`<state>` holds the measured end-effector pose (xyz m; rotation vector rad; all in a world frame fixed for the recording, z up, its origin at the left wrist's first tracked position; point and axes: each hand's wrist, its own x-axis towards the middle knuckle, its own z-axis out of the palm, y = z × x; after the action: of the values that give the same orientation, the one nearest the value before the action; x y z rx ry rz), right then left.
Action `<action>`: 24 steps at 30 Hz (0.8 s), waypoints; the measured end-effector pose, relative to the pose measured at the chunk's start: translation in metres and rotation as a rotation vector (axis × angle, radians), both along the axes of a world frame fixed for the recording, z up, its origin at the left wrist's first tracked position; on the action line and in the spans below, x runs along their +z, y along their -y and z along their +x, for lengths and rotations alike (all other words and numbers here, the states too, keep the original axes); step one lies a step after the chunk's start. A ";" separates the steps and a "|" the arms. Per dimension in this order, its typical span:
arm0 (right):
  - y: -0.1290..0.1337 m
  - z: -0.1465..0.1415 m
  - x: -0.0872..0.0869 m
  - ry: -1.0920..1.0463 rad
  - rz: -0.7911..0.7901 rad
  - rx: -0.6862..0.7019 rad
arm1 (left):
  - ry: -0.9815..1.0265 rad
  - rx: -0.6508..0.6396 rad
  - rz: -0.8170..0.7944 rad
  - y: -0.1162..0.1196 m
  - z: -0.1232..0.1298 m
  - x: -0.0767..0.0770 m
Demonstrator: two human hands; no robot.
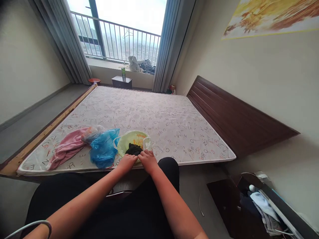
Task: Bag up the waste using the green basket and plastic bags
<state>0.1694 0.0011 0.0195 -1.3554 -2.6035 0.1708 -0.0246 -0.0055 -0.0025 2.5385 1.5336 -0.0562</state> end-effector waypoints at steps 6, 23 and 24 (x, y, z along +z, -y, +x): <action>-0.009 0.007 -0.012 -0.392 -0.229 -0.583 | -0.012 0.048 -0.013 -0.001 0.010 0.003; 0.004 -0.022 -0.030 -0.828 -0.482 -0.820 | 0.007 0.128 -0.122 -0.008 0.043 0.011; 0.002 -0.019 -0.032 -0.848 -0.509 -0.826 | 0.008 0.130 -0.124 -0.007 0.040 0.013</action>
<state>0.1503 -0.0010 -0.0130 -1.8381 -1.2338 1.0349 0.0150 0.0017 0.0106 2.3369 1.6339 -0.1199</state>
